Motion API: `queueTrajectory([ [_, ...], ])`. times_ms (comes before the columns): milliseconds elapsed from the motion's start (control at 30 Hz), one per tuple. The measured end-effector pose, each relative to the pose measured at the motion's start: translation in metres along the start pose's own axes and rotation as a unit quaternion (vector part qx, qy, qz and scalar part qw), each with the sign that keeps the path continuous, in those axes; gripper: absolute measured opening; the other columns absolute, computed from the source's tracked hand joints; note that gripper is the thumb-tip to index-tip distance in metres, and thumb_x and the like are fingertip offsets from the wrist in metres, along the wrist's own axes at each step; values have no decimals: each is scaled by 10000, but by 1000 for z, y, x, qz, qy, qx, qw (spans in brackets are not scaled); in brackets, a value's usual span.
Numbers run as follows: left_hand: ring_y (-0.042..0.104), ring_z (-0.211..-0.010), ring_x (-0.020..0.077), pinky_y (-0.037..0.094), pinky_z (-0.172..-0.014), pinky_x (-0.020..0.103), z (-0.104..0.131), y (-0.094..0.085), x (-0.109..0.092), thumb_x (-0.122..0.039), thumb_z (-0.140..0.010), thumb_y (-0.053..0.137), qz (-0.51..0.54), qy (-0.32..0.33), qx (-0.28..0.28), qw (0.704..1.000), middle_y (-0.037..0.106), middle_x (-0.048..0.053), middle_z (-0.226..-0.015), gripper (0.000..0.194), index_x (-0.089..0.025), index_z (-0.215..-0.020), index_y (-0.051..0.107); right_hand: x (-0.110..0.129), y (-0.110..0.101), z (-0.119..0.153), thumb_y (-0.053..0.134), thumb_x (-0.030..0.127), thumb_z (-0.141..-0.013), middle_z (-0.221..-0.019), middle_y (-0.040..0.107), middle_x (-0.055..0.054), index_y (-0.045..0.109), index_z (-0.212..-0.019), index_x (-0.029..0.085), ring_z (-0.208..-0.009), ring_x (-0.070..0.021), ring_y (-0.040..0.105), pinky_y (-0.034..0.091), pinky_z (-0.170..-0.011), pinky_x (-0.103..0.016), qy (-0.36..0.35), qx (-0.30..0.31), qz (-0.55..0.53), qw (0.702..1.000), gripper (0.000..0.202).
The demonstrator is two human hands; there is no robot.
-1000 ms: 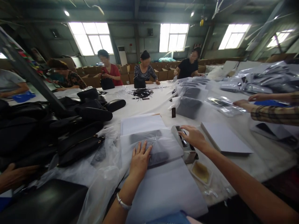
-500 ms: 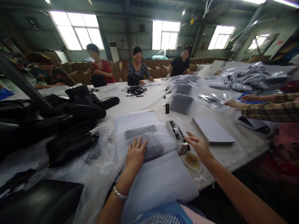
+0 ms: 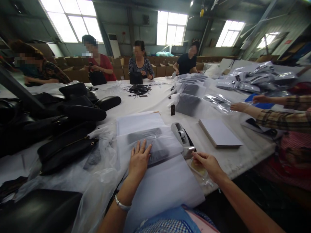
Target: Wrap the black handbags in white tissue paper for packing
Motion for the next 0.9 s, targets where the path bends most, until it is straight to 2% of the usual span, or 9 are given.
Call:
queueTrajectory([
  [67,331,-1432,357,385,-1086,543,0,-1,0,-238,-953,517,9,-1,0,1000,385,43,-1556,460,-296,-1409,512,8,-3,-8,712,581,-715,-653,707,-42,750,-777,149,-551,-161,617,489,-534,-265,-42,3,90,995,438],
  [133,328,-1432,359,382,-1086,551,-1,-2,0,-234,-951,520,18,-2,2,1000,390,49,-1554,458,-292,-1404,518,23,-8,-12,623,533,-803,-669,719,-42,756,-792,176,-593,-182,638,468,-550,-273,-117,-9,230,966,382],
  [267,347,-1420,371,398,-1072,561,-3,-5,0,-228,-939,542,29,-8,14,999,400,57,-1548,462,-283,-1398,527,51,-15,-4,536,366,-877,-855,766,-58,769,-856,219,-797,-232,700,493,-682,-304,-244,-27,449,859,276],
  [367,364,-1412,362,413,-1072,543,-6,-9,2,-228,-929,562,44,-5,21,999,414,54,-1539,500,-260,-1423,496,73,-13,12,489,321,-936,-927,753,-72,756,-986,211,-816,-222,702,499,-703,-302,-327,-11,519,790,293],
  [433,377,-1409,344,415,-1086,513,-7,-12,5,-236,-925,571,62,-2,20,998,429,59,-1530,536,-230,-1449,459,92,0,25,451,275,-969,-948,739,-70,730,-1080,214,-827,-201,694,496,-710,-285,-396,30,541,741,307],
  [533,446,-1373,292,449,-1077,438,-9,-19,15,-216,-950,521,100,-14,9,995,417,67,-1536,531,-198,-1471,420,120,30,40,412,186,-985,-953,726,-54,695,-1147,224,-843,-163,675,482,-719,-249,-493,105,541,673,329],
  [667,581,-1251,257,568,-921,394,-9,-23,40,-161,-976,413,144,-85,7,986,370,37,-1562,507,-252,-1475,406,149,87,45,433,202,-1000,-887,712,-42,676,-1170,220,-781,-140,644,450,-660,-237,-583,190,519,596,298],
  [733,576,-1257,272,572,-915,406,-8,-23,52,-160,-969,426,160,-117,1,980,354,45,-1570,506,-256,-1466,420,160,122,45,445,217,-1001,-861,703,-39,676,-1167,216,-755,-138,630,434,-650,-245,-614,228,499,567,284],
  [900,451,-1376,248,459,-1080,399,-6,-20,73,-153,-948,485,241,-137,-40,960,380,93,-1558,531,-205,-1471,407,174,212,45,441,245,-999,-827,689,-41,669,-1170,205,-740,-144,608,401,-625,-258,-655,340,452,501,287],
])
Point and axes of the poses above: each hand's wrist, its own z-axis away from the middle knuckle, its own y-axis out of the palm, x = y × z, the point moved 9 cm from there along -z, towards the middle knuckle
